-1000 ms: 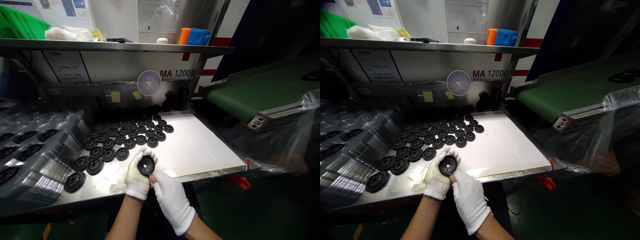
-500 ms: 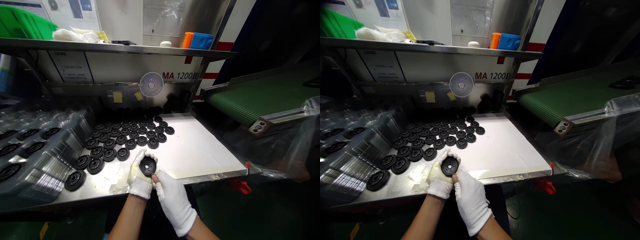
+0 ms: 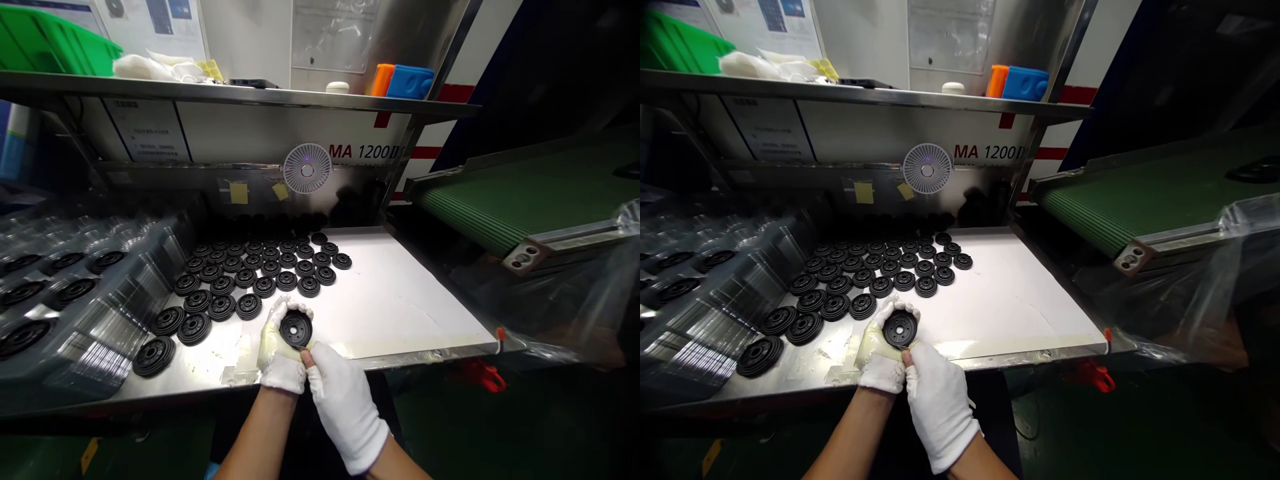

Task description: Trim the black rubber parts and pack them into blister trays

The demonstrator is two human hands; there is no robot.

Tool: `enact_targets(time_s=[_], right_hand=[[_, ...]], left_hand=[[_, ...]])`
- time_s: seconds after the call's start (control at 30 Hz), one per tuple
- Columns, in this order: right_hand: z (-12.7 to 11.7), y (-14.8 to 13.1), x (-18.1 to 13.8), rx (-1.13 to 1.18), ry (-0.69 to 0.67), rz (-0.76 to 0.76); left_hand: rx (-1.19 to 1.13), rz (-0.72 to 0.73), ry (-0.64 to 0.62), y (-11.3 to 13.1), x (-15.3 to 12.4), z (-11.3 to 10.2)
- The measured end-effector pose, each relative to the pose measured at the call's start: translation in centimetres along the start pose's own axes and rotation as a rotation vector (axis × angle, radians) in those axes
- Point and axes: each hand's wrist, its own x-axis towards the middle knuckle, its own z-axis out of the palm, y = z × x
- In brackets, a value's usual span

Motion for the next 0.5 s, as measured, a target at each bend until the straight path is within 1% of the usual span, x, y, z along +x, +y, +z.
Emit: enact_targets(time_s=[0.03,0.2,0.27,0.4,0.5], right_hand=[[0.0,0.0,0.0,0.006,-0.001,0.002],[-0.7,0.8,0.5,0.064,0.005,0.027],[-0.8,1.1,0.5,0.044,0.014,0.040],[-0.4,0.8,0.2,0.006,0.022,0.029],[0.0,0.2,-0.1,0.003,0.011,-0.004]], left_hand=[[0.017,-0.004,-0.010,0.1,-0.1,0.0],[0.123,-0.152,-0.060,0.7,-0.8,0.1],[0.100,-0.163,-0.056,0.7,-0.8,0.2],[0.035,-0.191,0.007,0.3,-0.1,0.2],[-0.004,-0.154,0.024,0.1,0.2,-0.1]])
